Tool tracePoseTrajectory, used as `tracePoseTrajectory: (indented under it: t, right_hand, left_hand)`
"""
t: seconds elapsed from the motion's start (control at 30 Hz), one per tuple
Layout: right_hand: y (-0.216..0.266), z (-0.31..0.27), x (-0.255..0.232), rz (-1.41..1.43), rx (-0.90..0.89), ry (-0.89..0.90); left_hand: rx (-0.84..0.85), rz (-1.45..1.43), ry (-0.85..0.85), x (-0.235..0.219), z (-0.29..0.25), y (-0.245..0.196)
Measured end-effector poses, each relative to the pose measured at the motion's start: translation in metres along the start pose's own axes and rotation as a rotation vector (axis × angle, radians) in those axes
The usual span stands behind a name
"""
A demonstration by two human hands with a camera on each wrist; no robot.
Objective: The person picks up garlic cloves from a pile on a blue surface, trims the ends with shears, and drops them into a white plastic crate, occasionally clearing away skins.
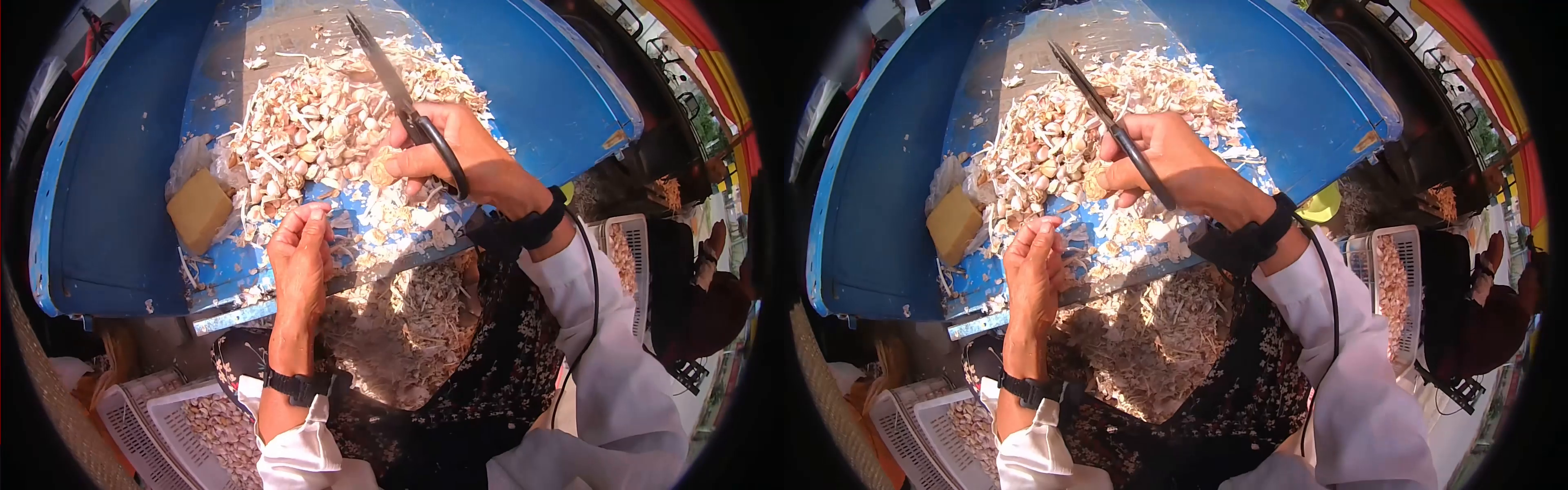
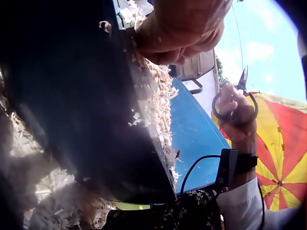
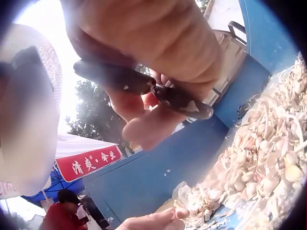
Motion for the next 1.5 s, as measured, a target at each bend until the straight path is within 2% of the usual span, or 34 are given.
tracePoseTrajectory:
  t: [0.07,0.1,0.13,0.2,0.23,0.3,0.37,0.4,0.47,0.5,0.53,0.57,0.6,0.63,0.67,0.7,0.77,0.8,0.87,0.9,0.97,1.03,1.07,1.1,1.13,1.17,1.2,1.23,1.27,1.33,1.37,1.43,1.5]
  right_hand:
    - [0.039,-0.033,-0.008,-0.005,-0.090,-0.048]
    - [0.061,-0.054,-0.015,-0.077,-0.099,-0.107]
    - [0.084,-0.074,-0.024,-0.131,-0.231,-0.127]
    - [0.115,-0.121,-0.047,-0.280,-0.272,-0.327]
    - [0.118,-0.142,-0.058,-0.295,-0.257,-0.369]
    - [0.126,-0.191,-0.085,-0.295,-0.352,-0.602]
    - [0.101,-0.234,-0.114,-0.365,-0.300,-0.825]
    - [0.080,-0.254,-0.124,-0.349,-0.299,-0.848]
    - [0.024,-0.304,-0.140,-0.470,-0.042,-0.904]
    - [-0.013,-0.330,-0.145,-0.423,0.071,-0.916]
    - [-0.042,-0.354,-0.143,-0.507,0.286,-0.926]
    - [-0.084,-0.381,-0.142,-0.306,0.299,-0.990]
    - [-0.119,-0.409,-0.139,-0.307,0.432,-0.987]
    - [-0.137,-0.421,-0.129,-0.264,0.494,-0.987]
    - [-0.149,-0.435,-0.123,-0.293,0.693,-1.053]
    - [-0.176,-0.468,-0.130,-0.502,0.895,-0.978]
    - [-0.157,-0.451,-0.128,-0.865,0.706,-0.939]
    - [-0.135,-0.431,-0.127,-0.851,0.695,-0.975]
    - [-0.109,-0.391,-0.124,-0.487,0.409,-1.052]
    - [-0.085,-0.363,-0.118,-0.359,0.329,-1.023]
    - [-0.040,-0.301,-0.103,-0.300,0.139,-0.852]
    - [-0.001,-0.236,-0.085,-0.517,0.054,-0.587]
    - [0.014,-0.194,-0.069,-0.531,-0.017,-0.481]
    - [0.029,-0.152,-0.053,-0.545,-0.087,-0.375]
    - [0.014,-0.113,-0.053,-0.730,-0.220,-0.358]
    - [0.001,-0.076,-0.048,-0.825,-0.223,-0.349]
    - [-0.012,-0.044,-0.042,-0.912,-0.230,-0.333]
    - [-0.035,-0.020,-0.042,-0.853,-0.195,-0.324]
    - [-0.050,-0.004,-0.039,-0.902,-0.250,-0.347]
    - [-0.069,0.012,-0.033,-0.944,-0.108,-0.328]
    - [-0.072,0.013,-0.030,-0.950,-0.049,-0.320]
    - [-0.073,0.020,-0.027,-0.951,-0.121,-0.300]
    - [-0.075,0.026,-0.028,-0.956,-0.121,-0.249]
  left_hand:
    - [0.050,0.032,0.017,-0.001,-0.002,-0.003]
    - [0.119,0.152,-0.019,-0.003,-0.002,-0.006]
    - [0.158,0.228,-0.054,-0.006,-0.003,-0.006]
    - [0.182,0.316,-0.090,-0.011,-0.001,-0.002]
    - [0.191,0.304,-0.075,-0.013,0.001,0.000]
    - [0.229,0.303,-0.108,-0.018,0.004,0.003]
    - [0.215,0.240,-0.087,-0.015,-0.005,0.000]
    - [0.242,0.223,-0.038,-0.012,-0.011,-0.003]
    - [0.216,0.148,0.160,0.002,-0.036,-0.007]
    - [0.271,0.207,0.225,0.023,-0.062,-0.015]
    - [0.291,0.279,0.404,0.045,-0.090,-0.024]
    - [0.276,0.249,0.626,0.072,-0.116,-0.035]
    - [0.233,0.241,1.013,0.090,-0.136,-0.040]
    - [0.258,0.272,0.985,0.090,-0.135,-0.042]
    - [0.292,0.284,0.949,0.089,-0.134,-0.045]
    - [0.323,0.286,0.918,0.088,-0.132,-0.047]
    - [0.366,0.283,0.875,0.088,-0.128,-0.050]
    - [0.385,0.286,0.859,0.088,-0.125,-0.051]
    - [0.424,0.302,0.823,0.088,-0.119,-0.053]
    - [0.439,0.301,0.804,0.088,-0.115,-0.054]
    - [0.462,0.286,0.759,0.087,-0.106,-0.053]
    - [0.496,0.259,0.717,0.087,-0.096,-0.052]
    - [0.510,0.246,0.699,0.087,-0.090,-0.051]
    - [0.298,0.135,0.419,0.071,-0.065,-0.028]
    - [0.157,0.133,0.268,0.051,-0.043,-0.009]
    - [0.087,0.159,0.241,0.031,-0.025,0.010]
    - [0.068,0.072,0.210,0.028,-0.021,0.012]
    - [0.055,-0.010,0.181,0.026,-0.017,0.008]
    - [0.028,-0.037,0.214,0.027,-0.017,0.005]
    - [0.015,-0.035,0.178,0.029,-0.016,0.000]
    - [-0.062,-0.051,0.194,0.029,-0.014,0.001]
    - [-0.082,-0.082,0.200,0.027,-0.008,0.004]
    - [-0.119,-0.091,0.201,0.025,-0.007,0.005]
Point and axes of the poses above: each hand's wrist, its own z-axis towards the middle knuckle, its own x-axis out of the palm, y = z × x, the point moved 6 cm from there along z, towards the middle knuckle, and after that the axes turned 1 degree about z, right-handed, at the moved point
